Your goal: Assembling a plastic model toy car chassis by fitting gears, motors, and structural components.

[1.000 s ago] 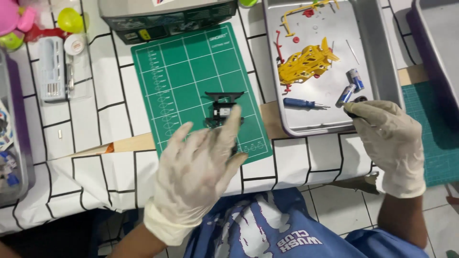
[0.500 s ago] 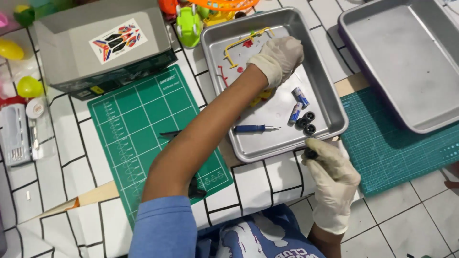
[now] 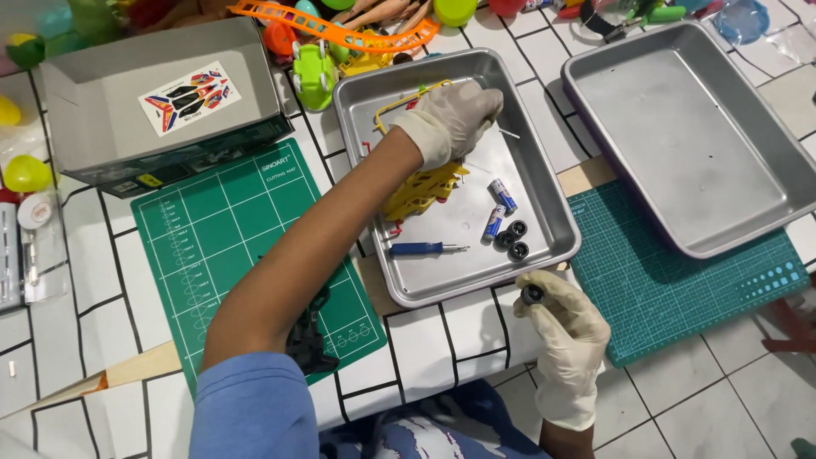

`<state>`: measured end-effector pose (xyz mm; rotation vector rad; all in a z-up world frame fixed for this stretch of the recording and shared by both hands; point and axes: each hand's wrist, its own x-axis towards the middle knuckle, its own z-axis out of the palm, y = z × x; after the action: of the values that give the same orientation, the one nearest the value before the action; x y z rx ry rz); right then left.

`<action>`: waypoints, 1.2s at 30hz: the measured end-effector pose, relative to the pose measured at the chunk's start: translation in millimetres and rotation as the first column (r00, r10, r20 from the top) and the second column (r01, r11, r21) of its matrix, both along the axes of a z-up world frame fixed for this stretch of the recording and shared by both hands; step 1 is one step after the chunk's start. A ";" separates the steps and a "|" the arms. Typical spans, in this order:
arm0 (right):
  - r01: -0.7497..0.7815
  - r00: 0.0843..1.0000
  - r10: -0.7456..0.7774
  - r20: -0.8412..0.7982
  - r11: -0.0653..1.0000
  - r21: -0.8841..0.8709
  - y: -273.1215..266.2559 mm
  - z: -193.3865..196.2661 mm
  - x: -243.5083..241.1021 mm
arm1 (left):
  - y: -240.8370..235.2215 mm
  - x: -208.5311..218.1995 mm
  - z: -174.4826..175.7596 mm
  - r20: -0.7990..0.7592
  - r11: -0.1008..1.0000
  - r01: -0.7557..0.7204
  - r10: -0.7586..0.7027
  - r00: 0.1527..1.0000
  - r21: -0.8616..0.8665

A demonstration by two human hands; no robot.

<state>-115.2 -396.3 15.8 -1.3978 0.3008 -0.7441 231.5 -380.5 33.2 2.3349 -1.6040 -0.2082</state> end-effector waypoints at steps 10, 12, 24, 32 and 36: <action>0.012 0.984 -0.016 0.179 1.000 0.025 44.1 -6.2 13.3 | 200.8 -109.4 116.8 -0.023 0.933 -0.035 0.028 0.999 -0.358; -0.001 0.989 0.001 0.149 1.000 -0.004 66.1 -2.8 16.7 | 244.0 -147.2 127.3 0.028 0.897 -0.025 0.042 0.999 -0.442; -0.440 0.898 0.416 0.142 0.865 0.242 193.2 2.1 56.3 | 346.5 -288.2 -4.4 -0.347 0.446 -0.672 0.612 0.711 -0.591; -0.471 0.881 0.439 0.176 0.844 0.257 194.6 -14.1 63.9 | 320.2 -279.2 -25.1 -0.306 0.347 -0.619 0.638 0.706 -0.705; -0.525 0.851 0.504 0.147 0.819 0.231 193.9 -8.3 71.2 | 320.5 -274.7 -40.5 -0.243 0.417 -0.565 0.608 0.756 -0.712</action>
<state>-44.0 -202.4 7.5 -1.1164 -0.0512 -0.2906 -43.2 -60.0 -7.3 2.0040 -0.5394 0.5950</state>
